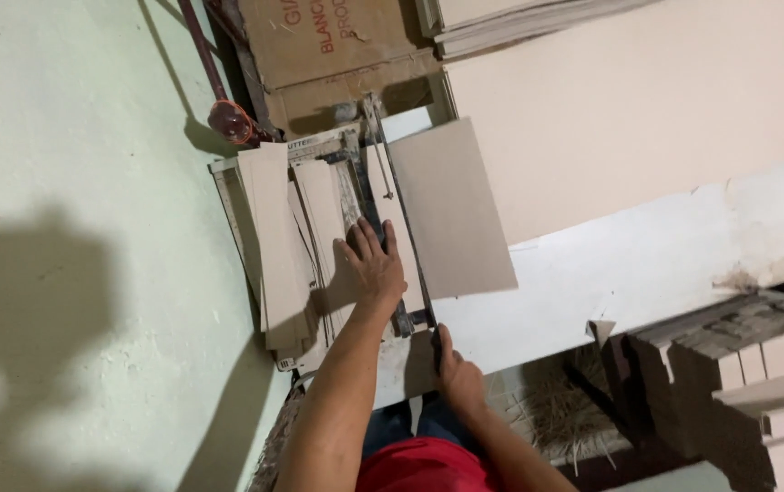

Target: The person uses a manual paper cutter to trim sheets of paper one at a time. They align each sheet against the guide, press the cutting arm to slice, and then stack the trimmed pieces on the table.

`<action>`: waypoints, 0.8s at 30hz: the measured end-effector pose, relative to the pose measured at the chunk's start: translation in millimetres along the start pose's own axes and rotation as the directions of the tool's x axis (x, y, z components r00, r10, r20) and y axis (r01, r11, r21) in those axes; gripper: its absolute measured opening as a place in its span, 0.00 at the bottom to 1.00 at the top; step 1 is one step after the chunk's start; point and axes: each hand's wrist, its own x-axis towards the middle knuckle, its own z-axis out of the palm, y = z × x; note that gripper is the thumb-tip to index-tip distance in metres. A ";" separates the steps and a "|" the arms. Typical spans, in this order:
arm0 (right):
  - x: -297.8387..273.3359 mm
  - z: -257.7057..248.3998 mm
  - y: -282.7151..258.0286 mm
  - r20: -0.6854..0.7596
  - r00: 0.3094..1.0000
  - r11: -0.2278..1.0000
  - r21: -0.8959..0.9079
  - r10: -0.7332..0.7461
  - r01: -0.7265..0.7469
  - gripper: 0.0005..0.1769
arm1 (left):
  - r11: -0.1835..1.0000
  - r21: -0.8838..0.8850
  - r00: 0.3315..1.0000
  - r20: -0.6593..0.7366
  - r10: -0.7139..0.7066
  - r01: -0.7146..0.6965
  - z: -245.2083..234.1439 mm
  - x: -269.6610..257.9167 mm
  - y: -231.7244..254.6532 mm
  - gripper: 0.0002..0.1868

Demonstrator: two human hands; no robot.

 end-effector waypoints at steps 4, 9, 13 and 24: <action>-37.7 -106.2 -40.8 0.012 1.000 0.962 0.272 0.027 -0.029 0.48 | 1.000 0.006 0.998 -0.046 0.031 -0.031 -6.0 -12.9 -9.3 0.74; -94.7 -276.4 -78.1 0.310 0.950 0.860 0.476 0.030 -0.183 0.50 | 0.746 0.235 0.689 -0.289 0.665 -0.623 29.0 -21.5 -18.1 0.11; 1.5 -190.4 14.8 -0.160 0.968 0.966 0.205 0.194 -0.160 0.21 | 0.558 0.340 0.582 -0.039 0.812 -0.757 59.8 -29.8 -24.8 0.19; 30.6 -188.6 85.6 0.078 0.936 0.071 0.991 0.343 -0.109 0.32 | 0.628 0.344 0.659 -0.033 0.751 -0.698 24.7 -66.3 -106.9 0.10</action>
